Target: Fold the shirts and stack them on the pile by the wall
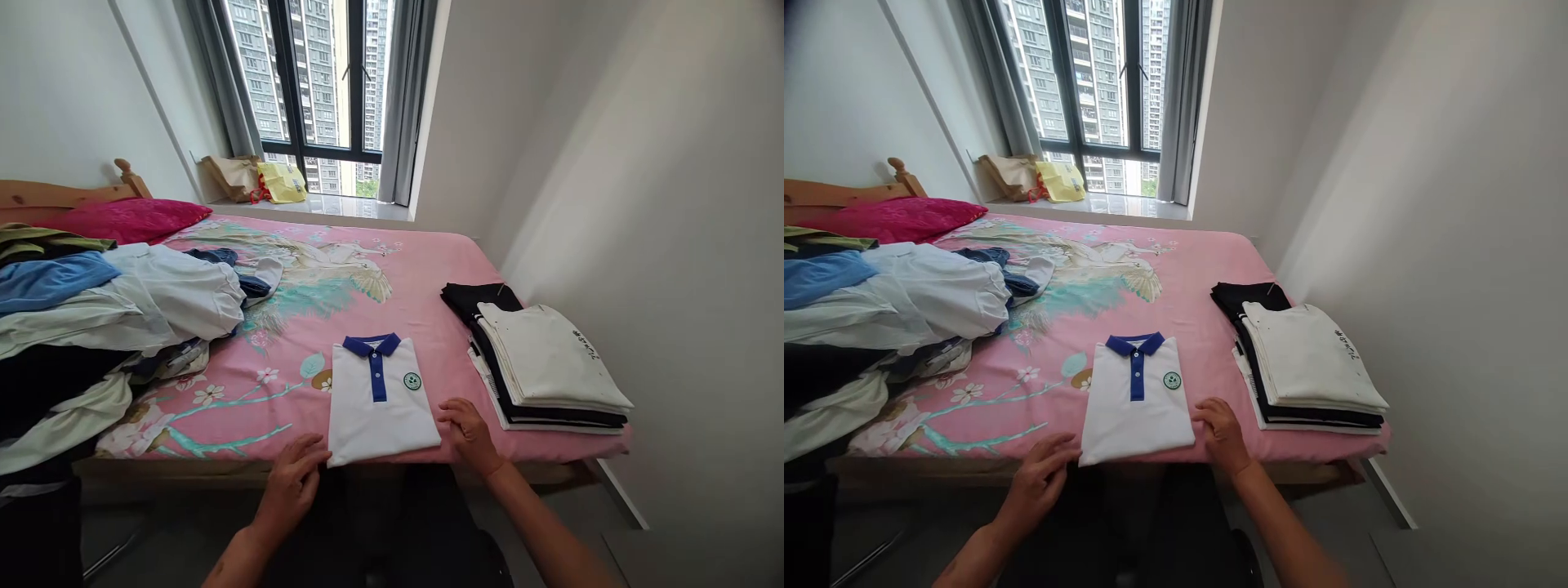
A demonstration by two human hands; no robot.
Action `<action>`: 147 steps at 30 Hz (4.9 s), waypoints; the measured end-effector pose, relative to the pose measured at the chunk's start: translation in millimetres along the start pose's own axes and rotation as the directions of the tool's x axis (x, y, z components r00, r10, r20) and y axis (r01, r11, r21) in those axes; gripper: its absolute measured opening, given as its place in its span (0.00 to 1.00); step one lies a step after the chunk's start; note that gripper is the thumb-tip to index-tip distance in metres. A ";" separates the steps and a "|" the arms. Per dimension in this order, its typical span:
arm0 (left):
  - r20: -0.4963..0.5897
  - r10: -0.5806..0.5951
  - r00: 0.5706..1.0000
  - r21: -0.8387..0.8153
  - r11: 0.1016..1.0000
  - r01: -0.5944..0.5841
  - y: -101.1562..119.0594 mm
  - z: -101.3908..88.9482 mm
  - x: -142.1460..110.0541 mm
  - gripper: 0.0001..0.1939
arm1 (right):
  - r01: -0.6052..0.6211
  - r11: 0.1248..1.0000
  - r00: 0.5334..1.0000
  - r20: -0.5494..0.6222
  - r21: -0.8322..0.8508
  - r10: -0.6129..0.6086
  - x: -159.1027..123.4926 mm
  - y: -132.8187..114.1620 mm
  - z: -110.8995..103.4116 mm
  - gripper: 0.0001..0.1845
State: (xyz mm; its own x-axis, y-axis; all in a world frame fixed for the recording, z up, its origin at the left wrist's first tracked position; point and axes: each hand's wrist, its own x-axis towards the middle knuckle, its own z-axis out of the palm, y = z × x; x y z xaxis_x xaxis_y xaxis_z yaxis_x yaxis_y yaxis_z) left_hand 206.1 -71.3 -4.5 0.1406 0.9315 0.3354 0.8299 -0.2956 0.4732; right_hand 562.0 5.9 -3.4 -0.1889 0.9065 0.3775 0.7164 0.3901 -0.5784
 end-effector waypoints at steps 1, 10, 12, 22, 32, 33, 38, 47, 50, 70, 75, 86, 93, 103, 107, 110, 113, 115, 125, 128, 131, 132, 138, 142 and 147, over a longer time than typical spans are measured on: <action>-0.008 0.002 1.000 -0.012 1.000 -0.002 7.5 -0.5 9.2 0.19 | 0.012 1.000 1.000 -0.002 0.005 -0.012 2.8 -15.0 -1.3 0.20; 0.193 -0.097 0.976 0.239 0.970 0.049 52.8 47.5 53.6 0.25 | -0.027 0.971 0.963 0.256 -0.237 0.090 -37.3 -74.9 61.4 0.32; 0.191 -0.176 0.966 0.303 0.946 0.112 31.8 51.6 35.2 0.28 | -0.175 0.931 0.950 0.196 -0.319 0.245 -67.1 -50.2 60.6 0.35; -0.008 -0.102 0.995 0.145 0.984 0.102 20.9 42.7 42.3 0.23 | -0.218 0.964 0.976 -0.008 -0.151 0.220 -42.9 -52.4 20.1 0.25; 0.212 -0.271 0.939 0.292 0.934 0.204 29.0 55.2 100.7 0.30 | -0.172 0.952 0.915 0.319 -0.252 0.249 45.4 -48.2 66.2 0.30; 0.197 -0.315 0.928 0.313 0.918 0.245 21.6 54.8 99.9 0.31 | -0.243 0.925 0.903 0.280 -0.292 0.325 46.6 -37.7 64.3 0.31; 0.107 -0.268 0.958 0.300 0.927 0.226 8.5 54.0 114.7 0.24 | -0.248 0.925 0.950 0.116 -0.287 0.290 60.3 -26.1 57.5 0.26; 0.049 -0.250 0.967 0.320 0.921 0.222 -5.9 68.3 182.7 0.22 | 0.030 0.983 0.993 0.115 -0.183 -0.009 122.9 -39.3 98.2 0.19; 0.046 -0.249 0.967 0.383 0.899 0.213 -15.7 73.2 185.8 0.24 | -0.045 0.958 0.979 0.176 -0.282 0.098 128.3 -24.8 109.2 0.25; 0.004 -0.312 0.950 0.405 0.869 0.283 -26.4 82.8 187.1 0.30 | -0.332 0.844 0.898 0.132 -0.420 0.419 147.0 -8.7 129.3 0.42; 0.057 -0.365 0.929 0.384 0.867 0.317 -30.2 84.4 187.1 0.32 | -0.341 0.852 0.879 0.186 -0.397 0.439 148.3 -5.9 124.2 0.43; 0.160 -0.407 0.899 0.332 0.880 0.339 28.4 64.7 152.4 0.30 | -0.329 0.868 0.851 0.282 -0.371 0.443 102.7 -51.3 100.6 0.36; 0.212 -0.318 0.924 0.378 0.899 0.222 23.5 70.6 104.4 0.31 | -0.243 0.885 0.890 0.271 -0.396 0.366 59.3 -36.3 88.6 0.33; 0.035 -0.272 0.962 0.329 0.912 0.246 17.9 48.5 93.9 0.19 | -0.210 0.886 0.974 -0.008 -0.414 0.227 19.9 3.5 58.9 0.26; 0.092 -0.137 0.986 0.216 0.970 0.115 33.0 53.4 112.7 0.18 | -0.200 0.905 0.980 -0.070 -0.374 0.188 18.5 3.3 59.7 0.23; 0.105 -0.171 0.980 0.204 0.968 0.147 33.6 57.2 129.7 0.19 | -0.201 0.915 0.979 -0.089 -0.350 0.182 18.5 5.0 59.3 0.22; 0.121 -0.195 0.973 0.206 0.964 0.168 28.5 57.7 139.6 0.16 | -0.205 0.917 0.978 -0.099 -0.342 0.182 19.1 5.7 58.6 0.21; 0.129 -0.194 0.972 0.205 0.965 0.165 26.3 57.3 139.0 0.15 | -0.203 0.918 0.979 -0.102 -0.340 0.178 19.7 5.4 58.6 0.21; 0.193 -0.118 0.974 0.252 0.965 0.067 30.0 66.7 103.6 0.22 | -0.221 0.925 0.975 -0.084 -0.310 0.205 20.3 7.3 55.0 0.21; 0.223 -0.187 0.957 0.259 0.958 0.126 34.9 64.1 100.5 0.24 | -0.311 0.916 0.950 -0.063 -0.253 0.305 28.1 -2.0 50.7 0.22; 0.171 -0.242 0.955 0.285 0.940 0.188 50.4 63.9 99.7 0.25 | -0.378 0.906 0.926 -0.066 -0.192 0.372 36.5 -31.5 56.5 0.24; 0.153 -0.231 0.961 0.292 0.940 0.179 56.5 65.1 99.5 0.26 | -0.351 0.917 0.936 -0.059 -0.189 0.346 37.6 -44.3 61.7 0.24; 0.210 -0.189 0.959 0.352 0.930 0.106 57.3 69.6 82.0 0.28 | -0.050 0.964 0.975 0.196 -0.263 0.104 18.2 -80.7 93.5 0.26; 0.151 -0.259 0.954 0.438 0.883 0.170 21.1 56.9 48.0 0.30 | -0.159 0.905 0.964 0.136 -0.394 0.228 -10.2 -41.9 79.7 0.29; 0.041 -0.278 0.960 0.369 0.897 0.244 -6.6 45.6 2.6 0.28 | -0.253 0.874 0.966 -0.055 -0.414 0.254 -50.3 5.3 52.2 0.27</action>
State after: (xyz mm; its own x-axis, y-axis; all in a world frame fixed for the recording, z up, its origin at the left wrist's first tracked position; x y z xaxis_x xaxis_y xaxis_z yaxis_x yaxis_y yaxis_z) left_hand 225.6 -57.2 -43.9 -0.0733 0.9849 0.1569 0.9778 0.0400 0.2057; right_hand 540.2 -29.1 -63.2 0.0363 0.9656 0.2573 0.9522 0.0448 -0.3023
